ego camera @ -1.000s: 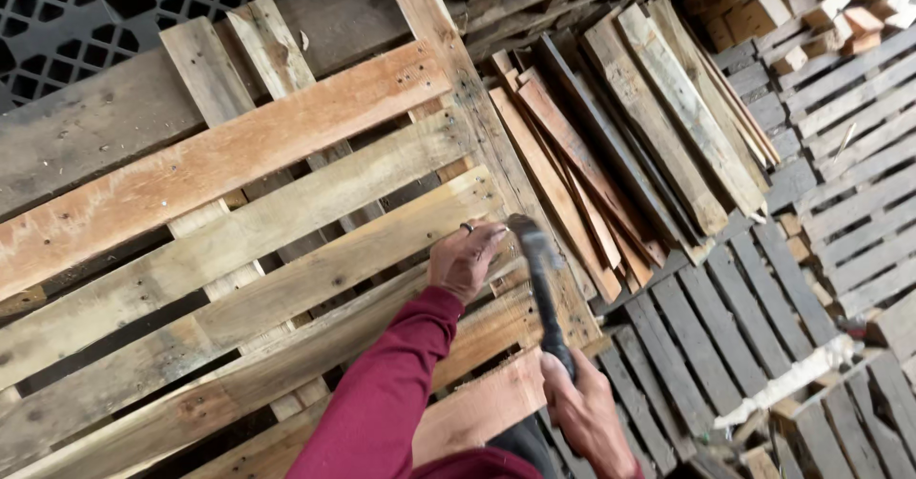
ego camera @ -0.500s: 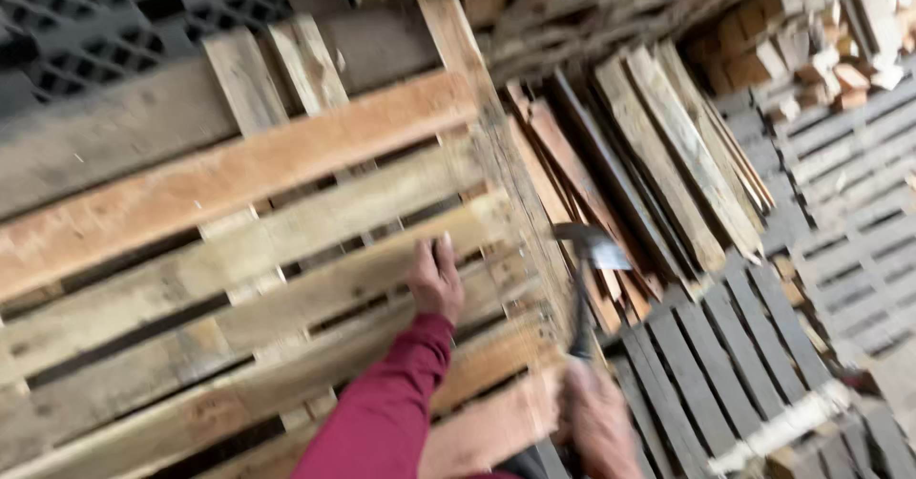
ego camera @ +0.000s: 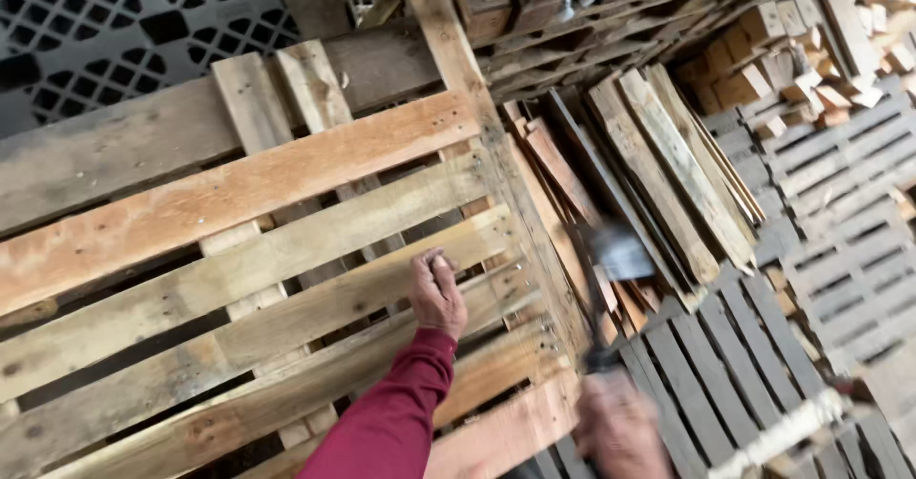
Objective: The person hammers nails into a wooden pallet using a hammer. They repeatedly pick up nails from a nearby wooden box and drive them into the pallet slats. The person works methodically across different sections of the pallet.
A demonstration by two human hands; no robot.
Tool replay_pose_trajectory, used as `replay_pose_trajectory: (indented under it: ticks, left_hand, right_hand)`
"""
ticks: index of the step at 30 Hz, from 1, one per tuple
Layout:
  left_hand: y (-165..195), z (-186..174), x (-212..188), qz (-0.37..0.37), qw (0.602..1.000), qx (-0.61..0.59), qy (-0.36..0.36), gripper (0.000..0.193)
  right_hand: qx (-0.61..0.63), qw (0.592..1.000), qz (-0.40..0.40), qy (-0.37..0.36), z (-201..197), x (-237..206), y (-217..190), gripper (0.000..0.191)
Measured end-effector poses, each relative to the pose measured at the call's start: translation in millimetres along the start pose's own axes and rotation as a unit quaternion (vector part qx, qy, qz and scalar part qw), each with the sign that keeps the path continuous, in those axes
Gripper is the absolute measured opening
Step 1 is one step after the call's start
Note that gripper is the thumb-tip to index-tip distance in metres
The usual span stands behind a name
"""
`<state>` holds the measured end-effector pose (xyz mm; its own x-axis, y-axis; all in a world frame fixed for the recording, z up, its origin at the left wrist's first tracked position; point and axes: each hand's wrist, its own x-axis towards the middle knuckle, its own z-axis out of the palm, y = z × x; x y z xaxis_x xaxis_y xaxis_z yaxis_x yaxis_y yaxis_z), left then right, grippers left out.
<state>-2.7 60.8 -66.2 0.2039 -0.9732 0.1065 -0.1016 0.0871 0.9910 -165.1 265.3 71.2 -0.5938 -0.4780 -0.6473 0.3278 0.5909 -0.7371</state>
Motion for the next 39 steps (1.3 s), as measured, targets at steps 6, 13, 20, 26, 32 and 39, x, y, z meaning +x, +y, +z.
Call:
replay_pose_trajectory:
  ticks: [6, 13, 20, 26, 32, 39]
  left_hand:
    - [4, -1, 1, -0.084, 0.988, -0.130, -0.004, 0.021]
    - [23, -5, 4, -0.057, 0.997, -0.047, -0.001, 0.022]
    - [26, -9, 15, -0.110, 0.980, -0.163, -0.007, 0.029]
    - [46, -9, 24, -0.096, 0.982, -0.160, -0.011, 0.035]
    - [49, -23, 24, -0.326, 0.902, -0.283, 0.028, 0.038]
    - [47, -66, -18, -0.475, 0.691, -0.539, -0.080, 0.028]
  right_hand:
    - [0.129, 0.837, -0.517, -0.126, -67, -23, -140, 0.029]
    - [-0.127, 0.990, 0.037, -0.052, 30, -26, -19, 0.039]
    - [0.096, 0.835, -0.517, -0.162, -16, -15, -73, 0.041]
    - [-0.251, 0.966, 0.012, -0.054, 34, -16, -1, 0.045]
    - [-0.028, 0.973, -0.216, -0.083, -11, -24, 42, 0.038]
    - [-0.074, 0.993, -0.010, -0.092, 27, -17, 71, 0.034]
